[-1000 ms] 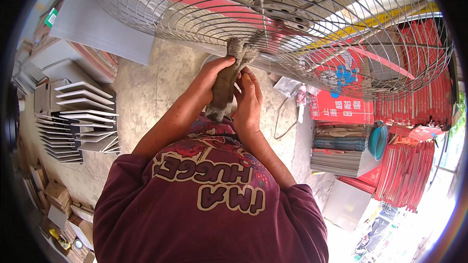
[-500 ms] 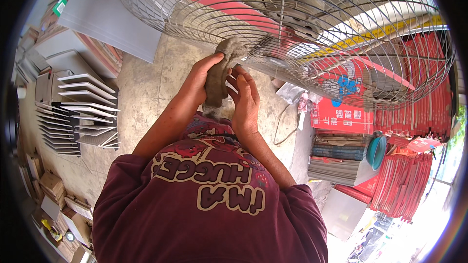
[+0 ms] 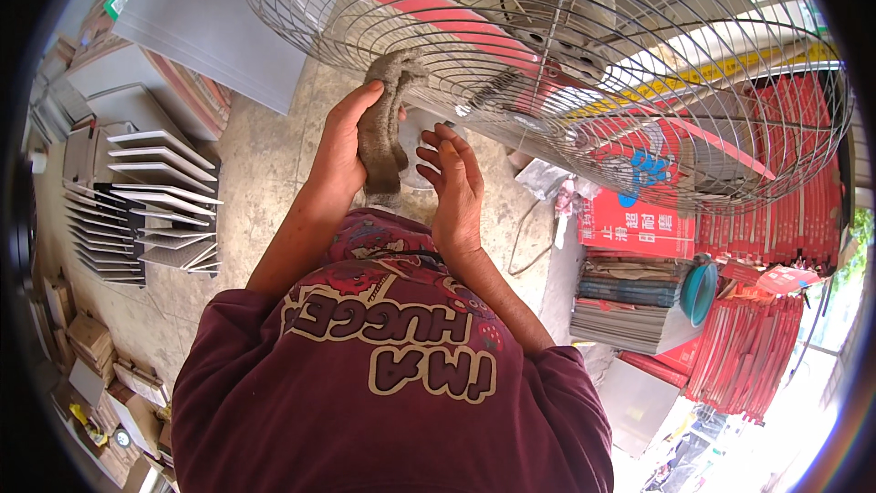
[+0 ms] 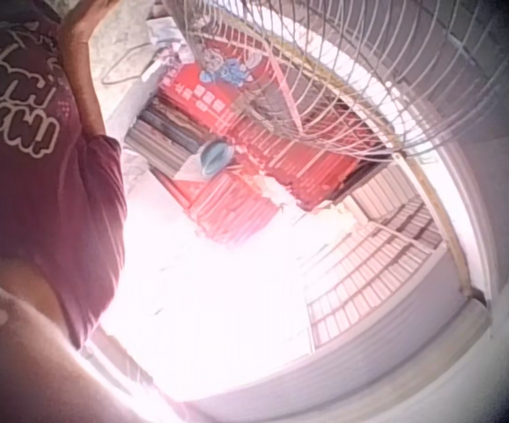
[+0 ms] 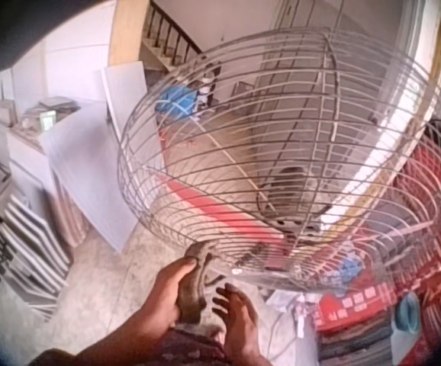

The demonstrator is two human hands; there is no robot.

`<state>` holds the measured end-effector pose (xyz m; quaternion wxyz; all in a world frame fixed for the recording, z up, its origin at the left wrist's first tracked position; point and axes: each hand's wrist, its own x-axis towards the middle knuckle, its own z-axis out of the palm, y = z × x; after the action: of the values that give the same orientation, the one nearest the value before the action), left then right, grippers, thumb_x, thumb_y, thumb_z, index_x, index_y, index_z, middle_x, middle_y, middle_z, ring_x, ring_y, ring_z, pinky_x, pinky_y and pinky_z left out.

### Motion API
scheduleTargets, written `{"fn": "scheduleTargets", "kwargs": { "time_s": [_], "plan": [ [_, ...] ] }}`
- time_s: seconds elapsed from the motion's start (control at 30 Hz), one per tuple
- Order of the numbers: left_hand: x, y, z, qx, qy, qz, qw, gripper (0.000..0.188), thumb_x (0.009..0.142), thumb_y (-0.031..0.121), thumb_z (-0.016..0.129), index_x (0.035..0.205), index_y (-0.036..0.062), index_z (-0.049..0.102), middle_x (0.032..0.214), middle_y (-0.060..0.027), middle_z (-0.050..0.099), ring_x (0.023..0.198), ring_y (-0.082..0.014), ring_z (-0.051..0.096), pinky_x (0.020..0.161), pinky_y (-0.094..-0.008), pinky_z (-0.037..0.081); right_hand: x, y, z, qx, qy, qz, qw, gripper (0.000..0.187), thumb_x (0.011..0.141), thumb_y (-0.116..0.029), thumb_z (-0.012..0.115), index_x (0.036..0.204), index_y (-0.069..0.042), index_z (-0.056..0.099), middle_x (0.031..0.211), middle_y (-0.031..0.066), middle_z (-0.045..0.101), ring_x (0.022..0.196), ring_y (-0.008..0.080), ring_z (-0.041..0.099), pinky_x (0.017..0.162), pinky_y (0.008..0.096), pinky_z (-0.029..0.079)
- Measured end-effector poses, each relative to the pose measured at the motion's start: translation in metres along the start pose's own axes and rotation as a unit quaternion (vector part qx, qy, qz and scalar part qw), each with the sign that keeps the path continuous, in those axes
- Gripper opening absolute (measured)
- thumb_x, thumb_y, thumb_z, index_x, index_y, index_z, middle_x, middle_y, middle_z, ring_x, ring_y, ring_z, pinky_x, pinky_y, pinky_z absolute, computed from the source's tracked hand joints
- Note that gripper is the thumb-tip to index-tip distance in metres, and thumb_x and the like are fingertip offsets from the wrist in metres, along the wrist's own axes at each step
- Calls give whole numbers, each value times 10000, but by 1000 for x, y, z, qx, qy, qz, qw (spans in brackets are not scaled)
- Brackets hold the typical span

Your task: The person wipes the metal wire cage of a standing fan with a cloth, moving their hands along the grill ribs.

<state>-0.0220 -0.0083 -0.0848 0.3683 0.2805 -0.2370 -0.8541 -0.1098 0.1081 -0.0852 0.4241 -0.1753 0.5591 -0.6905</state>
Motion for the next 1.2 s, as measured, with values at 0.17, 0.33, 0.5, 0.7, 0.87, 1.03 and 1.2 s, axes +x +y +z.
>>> {"fn": "scheduleTargets", "kwargs": {
  "time_s": [0.17,0.33,0.5,0.7,0.87,1.03,1.2],
  "plan": [
    [-8,-3,10,-4,-17,45,999,268,878,288,551,1013,58,572,824,-71,609,681,-154,578,591,-289,478,-4,-3,-2,-27,-7,-24,999,374,940,-252,455,1228,-15,477,1152,100,553,993,178,541,875,297,421],
    [3,-27,13,-17,-61,19,998,220,879,225,582,994,37,576,791,-34,612,672,-97,582,596,-240,470,-7,-4,-6,-18,13,-22,1000,359,934,-240,467,1210,-11,489,1092,96,567,976,174,547,852,295,431],
    [13,-43,14,16,-75,-36,996,239,872,229,595,1005,33,561,787,-33,610,654,-104,589,579,-246,483,-8,-2,-16,0,41,-4,999,353,930,-227,469,1203,-5,490,1079,97,569,965,176,556,837,296,440],
    [17,-37,1,25,-21,-71,997,268,853,278,581,1002,55,579,797,-61,612,702,-157,596,597,-304,499,-9,2,-14,3,22,-4,1000,344,930,-223,470,1196,-6,490,1086,101,577,942,177,566,831,296,446],
    [20,-24,-16,23,11,-34,999,266,855,290,575,983,56,581,791,-63,610,653,-162,583,568,-300,474,-7,6,-8,5,4,7,1000,332,937,-237,472,1187,-22,500,1077,84,579,901,156,568,804,286,452],
    [16,-4,-18,16,26,-13,999,276,857,294,571,986,51,587,794,-59,608,655,-160,580,552,-292,462,-5,8,-5,12,-25,10,1000,317,944,-264,480,1171,-46,520,1069,52,571,865,126,561,770,270,458],
    [10,14,-16,7,43,57,997,272,860,251,579,1019,32,599,824,-70,619,704,-141,582,625,-265,458,-4,6,0,6,-27,15,999,317,940,-267,486,1168,-48,517,1066,49,567,847,125,557,762,269,458]
  ]
}}
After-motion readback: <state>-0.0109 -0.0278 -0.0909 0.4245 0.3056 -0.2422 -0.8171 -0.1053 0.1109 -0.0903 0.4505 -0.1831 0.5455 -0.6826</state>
